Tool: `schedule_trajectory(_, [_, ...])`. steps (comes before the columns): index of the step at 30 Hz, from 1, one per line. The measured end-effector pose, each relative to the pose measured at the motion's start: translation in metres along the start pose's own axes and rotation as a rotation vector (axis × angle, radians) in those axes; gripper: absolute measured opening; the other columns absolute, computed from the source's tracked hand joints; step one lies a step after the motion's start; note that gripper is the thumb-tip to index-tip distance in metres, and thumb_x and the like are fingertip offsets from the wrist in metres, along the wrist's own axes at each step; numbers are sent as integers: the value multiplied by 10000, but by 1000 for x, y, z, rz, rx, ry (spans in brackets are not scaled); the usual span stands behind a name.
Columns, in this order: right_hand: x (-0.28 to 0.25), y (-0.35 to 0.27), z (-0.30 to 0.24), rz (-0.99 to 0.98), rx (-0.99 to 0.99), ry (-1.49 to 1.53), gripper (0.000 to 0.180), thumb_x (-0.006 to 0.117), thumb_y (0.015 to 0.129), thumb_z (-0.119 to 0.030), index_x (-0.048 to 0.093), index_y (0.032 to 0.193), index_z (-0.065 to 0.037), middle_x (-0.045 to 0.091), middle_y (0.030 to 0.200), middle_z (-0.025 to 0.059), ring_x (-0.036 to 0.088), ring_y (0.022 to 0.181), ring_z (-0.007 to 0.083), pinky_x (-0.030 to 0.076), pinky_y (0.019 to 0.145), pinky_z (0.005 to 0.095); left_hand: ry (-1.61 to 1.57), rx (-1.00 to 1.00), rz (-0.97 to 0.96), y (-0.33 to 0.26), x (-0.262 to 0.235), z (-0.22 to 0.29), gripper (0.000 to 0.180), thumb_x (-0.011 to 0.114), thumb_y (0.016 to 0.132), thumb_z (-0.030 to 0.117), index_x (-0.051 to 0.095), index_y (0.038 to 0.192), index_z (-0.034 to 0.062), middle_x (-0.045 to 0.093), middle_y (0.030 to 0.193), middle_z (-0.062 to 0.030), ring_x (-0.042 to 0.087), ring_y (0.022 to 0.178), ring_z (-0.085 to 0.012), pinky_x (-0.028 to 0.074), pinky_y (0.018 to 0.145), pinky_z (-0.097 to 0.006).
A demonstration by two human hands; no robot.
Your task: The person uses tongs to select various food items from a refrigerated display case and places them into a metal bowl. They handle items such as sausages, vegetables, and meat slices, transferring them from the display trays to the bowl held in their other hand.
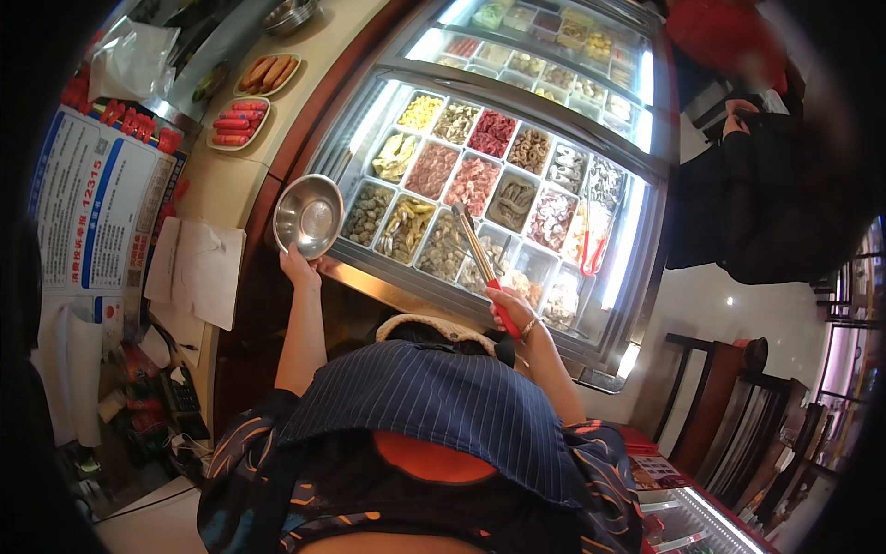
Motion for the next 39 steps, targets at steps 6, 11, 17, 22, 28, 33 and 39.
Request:
schedule_trajectory(6, [2,-2,-2,25,16,25,294,570,790,-342,473,933,-104,471,617,-9,395,409,56,334,330,199,8,-21,81,1,3,-6,238,411,839,173,440,1043,54,554,783,-115,530,460,-202,395,320,-271])
schedule_trajectory(11, [-5,4,4,28,17,60,318,564,793,-358,460,950,-102,468,615,-9,398,409,56,347,331,199,87,12,55,2,0,-7,268,410,838,170,438,1068,36,559,782,-122,538,457,-197,413,316,-271])
schedule_trajectory(17, [-3,5,5,17,40,103,338,554,801,-392,455,945,-103,462,610,-10,399,406,55,352,328,198,123,79,63,-9,9,-2,227,429,837,180,466,1005,33,555,724,-104,490,376,-177,386,295,-248])
schedule_trajectory(22, [-7,8,7,-15,30,141,350,546,805,-407,455,947,-101,462,610,-11,397,405,51,356,328,192,174,63,34,-21,17,9,229,412,840,178,463,1007,29,551,690,-111,495,372,-181,410,303,-256])
schedule_trajectory(28, [-7,8,7,0,42,120,353,546,805,-409,457,947,-99,468,608,-9,403,402,52,356,327,190,157,73,18,-10,11,0,216,400,842,178,464,982,26,536,626,-108,486,359,-175,394,297,-251])
schedule_trajectory(33, [-8,9,7,-6,34,115,351,545,805,-407,458,943,-96,474,605,-4,408,400,56,358,326,193,164,81,47,-9,11,-2,211,401,841,177,463,971,22,531,616,-105,474,343,-176,389,295,-254])
schedule_trajectory(39, [-8,11,8,-18,41,114,348,542,808,-404,457,944,-95,474,605,-3,409,397,60,359,324,198,181,126,60,2,4,-9,213,409,838,181,457,969,21,530,621,-118,478,341,-191,395,289,-267])
Point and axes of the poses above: each hand's wrist, its own y-axis towards the middle knuckle, its own x-axis out of the palm, z = x × y, the point moved 3 cm from there along y, towards the middle knuckle
